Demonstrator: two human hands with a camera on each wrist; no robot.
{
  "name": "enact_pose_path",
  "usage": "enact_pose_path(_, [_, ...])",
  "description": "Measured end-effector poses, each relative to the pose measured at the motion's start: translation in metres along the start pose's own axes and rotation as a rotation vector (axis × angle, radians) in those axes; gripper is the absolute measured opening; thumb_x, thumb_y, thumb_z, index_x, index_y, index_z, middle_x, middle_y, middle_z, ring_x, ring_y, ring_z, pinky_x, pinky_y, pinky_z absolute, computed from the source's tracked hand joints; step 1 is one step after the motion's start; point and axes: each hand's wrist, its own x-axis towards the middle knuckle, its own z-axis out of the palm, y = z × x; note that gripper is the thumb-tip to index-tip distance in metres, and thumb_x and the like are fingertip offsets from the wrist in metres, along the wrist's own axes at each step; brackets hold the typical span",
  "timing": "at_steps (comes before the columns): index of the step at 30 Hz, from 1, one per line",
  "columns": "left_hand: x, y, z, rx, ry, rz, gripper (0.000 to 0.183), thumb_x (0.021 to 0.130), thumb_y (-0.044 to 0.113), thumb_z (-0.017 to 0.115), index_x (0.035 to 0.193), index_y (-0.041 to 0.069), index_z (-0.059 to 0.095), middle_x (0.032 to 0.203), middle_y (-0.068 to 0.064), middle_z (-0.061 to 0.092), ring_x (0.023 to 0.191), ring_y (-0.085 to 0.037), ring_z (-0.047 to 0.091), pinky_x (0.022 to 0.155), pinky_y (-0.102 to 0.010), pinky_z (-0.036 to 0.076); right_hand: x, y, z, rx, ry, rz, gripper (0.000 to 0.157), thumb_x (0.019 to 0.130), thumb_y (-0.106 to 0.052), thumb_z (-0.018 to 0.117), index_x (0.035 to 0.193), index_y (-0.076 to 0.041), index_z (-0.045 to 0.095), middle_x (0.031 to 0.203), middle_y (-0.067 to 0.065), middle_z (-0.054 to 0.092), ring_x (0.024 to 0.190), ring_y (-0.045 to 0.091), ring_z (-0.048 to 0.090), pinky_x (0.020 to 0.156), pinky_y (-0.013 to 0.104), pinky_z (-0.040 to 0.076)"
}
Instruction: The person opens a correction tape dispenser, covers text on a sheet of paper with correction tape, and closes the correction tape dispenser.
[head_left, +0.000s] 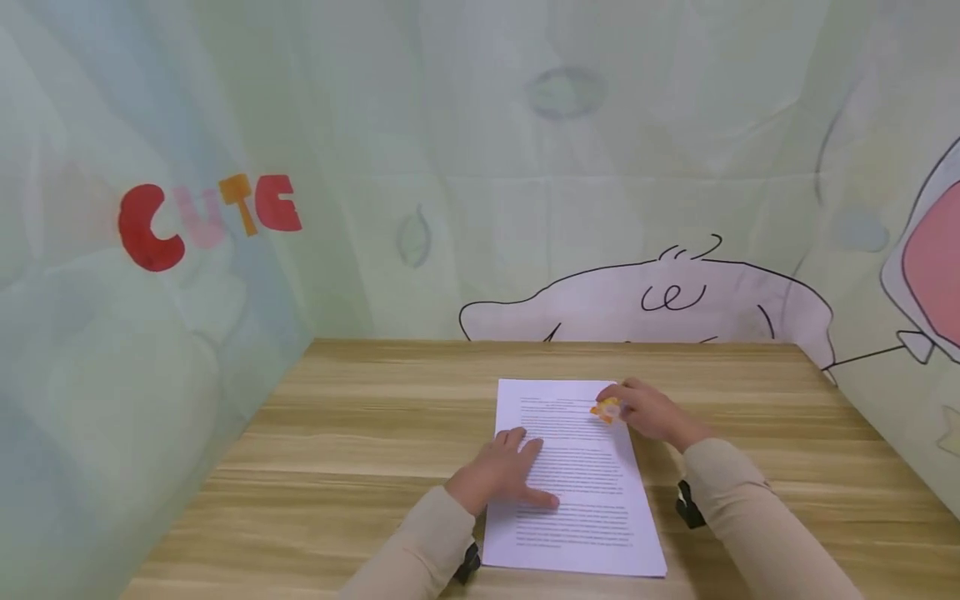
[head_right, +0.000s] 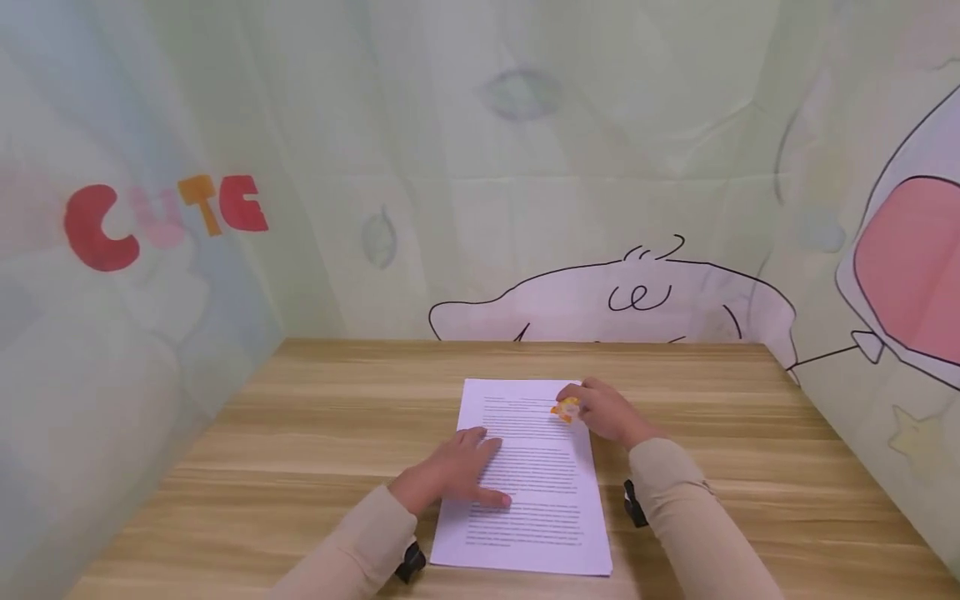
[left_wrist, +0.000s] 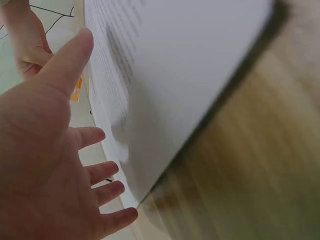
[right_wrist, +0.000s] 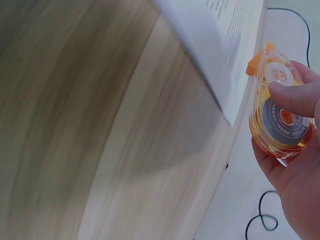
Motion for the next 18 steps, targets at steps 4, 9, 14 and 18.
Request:
enact_pose_path(4, [-0.005, 0.000, 0.002, -0.020, -0.014, 0.019, 0.093, 0.070, 0.068, 0.062, 0.142, 0.015, 0.036, 0.148, -0.016, 0.028, 0.137, -0.031, 0.025, 0.110, -0.045, 0.028, 0.009, -0.007, 0.005, -0.010, 0.014, -0.030, 0.040, 0.079, 0.010, 0.051, 0.109, -0.013, 0.063, 0.088, 0.010, 0.053, 0.075, 0.021, 0.048, 0.067, 0.034, 0.040])
enact_pose_path(9, [-0.005, 0.003, 0.007, -0.040, -0.020, 0.012, 0.091, 0.068, 0.067, 0.065, 0.141, 0.020, 0.038, 0.149, -0.016, 0.026, 0.138, -0.030, 0.024, 0.109, -0.042, 0.030, 0.020, -0.018, 0.014, -0.039, 0.010, -0.017, 0.040, 0.080, 0.009, 0.051, 0.110, -0.015, 0.063, 0.089, 0.008, 0.053, 0.079, 0.021, 0.049, 0.071, 0.036, 0.042])
enact_pose_path(14, [-0.004, 0.003, 0.008, -0.012, -0.010, -0.007, 0.091, 0.065, 0.068, 0.066, 0.139, 0.022, 0.040, 0.148, -0.015, 0.027, 0.137, -0.029, 0.026, 0.107, -0.042, 0.033, 0.031, -0.027, 0.020, -0.078, 0.017, -0.007, 0.040, 0.082, 0.008, 0.052, 0.110, -0.018, 0.063, 0.091, 0.006, 0.054, 0.083, 0.021, 0.050, 0.075, 0.039, 0.044])
enact_pose_path(18, [-0.005, 0.003, 0.005, 0.034, -0.011, -0.011, 0.091, 0.065, 0.070, 0.065, 0.140, 0.024, 0.040, 0.148, -0.015, 0.029, 0.136, -0.029, 0.028, 0.106, -0.041, 0.035, 0.041, -0.034, 0.026, -0.108, 0.012, -0.029, 0.040, 0.082, 0.008, 0.052, 0.109, -0.018, 0.063, 0.093, 0.007, 0.054, 0.085, 0.023, 0.051, 0.076, 0.040, 0.045])
